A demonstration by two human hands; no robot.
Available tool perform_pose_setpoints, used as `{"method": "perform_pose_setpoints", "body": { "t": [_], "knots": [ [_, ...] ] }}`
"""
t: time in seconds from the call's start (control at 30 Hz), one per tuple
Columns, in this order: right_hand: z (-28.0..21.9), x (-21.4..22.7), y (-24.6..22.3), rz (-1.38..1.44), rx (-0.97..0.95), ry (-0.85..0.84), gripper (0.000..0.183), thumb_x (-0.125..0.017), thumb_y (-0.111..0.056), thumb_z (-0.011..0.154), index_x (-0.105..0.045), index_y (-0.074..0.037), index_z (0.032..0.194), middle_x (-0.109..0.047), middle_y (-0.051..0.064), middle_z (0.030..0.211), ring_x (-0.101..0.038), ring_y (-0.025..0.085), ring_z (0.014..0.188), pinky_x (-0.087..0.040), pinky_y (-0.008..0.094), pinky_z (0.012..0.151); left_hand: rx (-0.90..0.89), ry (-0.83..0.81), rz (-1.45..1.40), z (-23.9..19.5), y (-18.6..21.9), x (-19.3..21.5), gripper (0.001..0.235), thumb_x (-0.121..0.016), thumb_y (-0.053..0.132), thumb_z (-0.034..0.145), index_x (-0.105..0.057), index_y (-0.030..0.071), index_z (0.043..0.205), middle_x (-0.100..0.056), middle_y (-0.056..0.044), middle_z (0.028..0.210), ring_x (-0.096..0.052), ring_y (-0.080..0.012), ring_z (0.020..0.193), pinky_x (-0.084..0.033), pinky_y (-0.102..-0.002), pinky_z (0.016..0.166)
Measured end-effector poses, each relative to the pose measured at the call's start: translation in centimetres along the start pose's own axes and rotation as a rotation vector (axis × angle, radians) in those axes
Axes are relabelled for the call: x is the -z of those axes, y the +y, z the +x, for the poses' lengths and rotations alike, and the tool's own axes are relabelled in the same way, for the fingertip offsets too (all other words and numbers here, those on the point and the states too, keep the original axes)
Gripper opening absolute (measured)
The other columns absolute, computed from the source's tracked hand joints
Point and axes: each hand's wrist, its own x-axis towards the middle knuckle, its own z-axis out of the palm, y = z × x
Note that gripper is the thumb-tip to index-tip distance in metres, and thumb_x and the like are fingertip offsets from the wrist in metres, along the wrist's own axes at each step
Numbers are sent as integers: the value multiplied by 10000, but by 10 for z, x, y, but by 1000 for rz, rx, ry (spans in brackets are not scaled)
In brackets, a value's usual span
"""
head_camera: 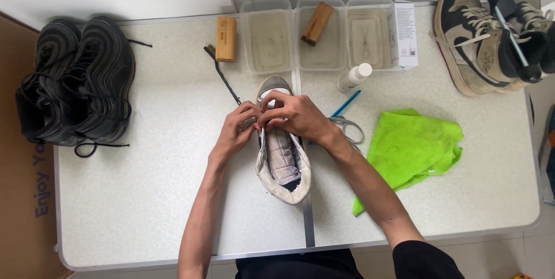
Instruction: The person threads a white shoelace through the eyelets of a white high-top sneaker. They pull the lace through multiple eyelets, adjust the tension, and tie a knot at the top of the shoe.
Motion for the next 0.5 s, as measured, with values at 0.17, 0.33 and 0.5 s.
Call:
{"method": "perform_pose_setpoints", "body": {
  "t": [0.17,0.33,0.5],
  "knots": [
    [-1,-17,13,-84,95,82,48,-725,-287,934,-759,-290,899,-641,-88,1001,-687,151,754,-568,308,726,-11,59,53,-6,-5,-5,39,-718,68,919,-719,44,887,-667,-103,935,-671,-304,918,-540,-450,884],
    [4,-16,16,-47,133,134,114,-760,-220,920,-751,-290,831,-649,-93,954,-665,139,832,-560,295,747,33,92,2,-4,4,-12,126,-671,151,947,-688,69,853,-670,-82,911,-665,-263,902,-539,-440,884],
    [4,-10,9,85,157,121,144,-769,-175,905,-762,-247,781,-699,-49,943,-688,183,948,-581,325,827,202,543,-370,-13,17,-18,211,-380,44,1090,-397,154,911,-628,-25,790,-610,-92,686,-527,-260,727]
  ]
}}
